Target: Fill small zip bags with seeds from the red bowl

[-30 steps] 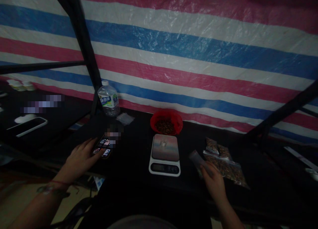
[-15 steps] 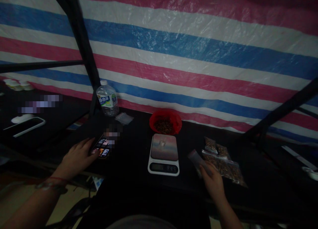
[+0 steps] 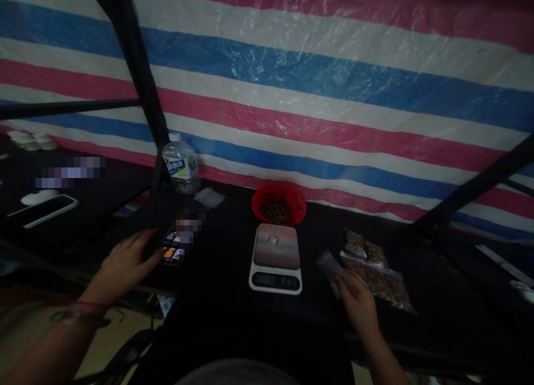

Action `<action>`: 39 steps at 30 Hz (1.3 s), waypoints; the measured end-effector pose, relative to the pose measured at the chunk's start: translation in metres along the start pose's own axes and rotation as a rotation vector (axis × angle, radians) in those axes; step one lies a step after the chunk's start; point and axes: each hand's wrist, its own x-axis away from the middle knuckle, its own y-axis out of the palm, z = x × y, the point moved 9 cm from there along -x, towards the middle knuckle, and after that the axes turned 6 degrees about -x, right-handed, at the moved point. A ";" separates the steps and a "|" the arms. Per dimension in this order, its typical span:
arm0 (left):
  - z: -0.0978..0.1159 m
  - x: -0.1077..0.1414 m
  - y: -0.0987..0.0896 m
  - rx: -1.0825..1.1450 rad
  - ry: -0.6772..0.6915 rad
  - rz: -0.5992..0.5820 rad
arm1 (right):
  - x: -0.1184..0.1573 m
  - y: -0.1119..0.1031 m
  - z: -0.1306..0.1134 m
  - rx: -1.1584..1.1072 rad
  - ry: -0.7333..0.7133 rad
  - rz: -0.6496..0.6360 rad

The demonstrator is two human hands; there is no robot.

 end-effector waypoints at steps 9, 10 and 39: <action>0.005 -0.003 0.003 -0.022 -0.027 0.002 | 0.001 0.000 -0.006 0.004 -0.029 -0.014; 0.007 -0.004 -0.001 -0.009 -0.034 0.014 | 0.000 0.000 -0.005 0.004 -0.025 -0.011; 0.018 -0.001 0.004 -0.070 0.003 0.033 | 0.000 0.000 -0.005 0.011 -0.030 -0.014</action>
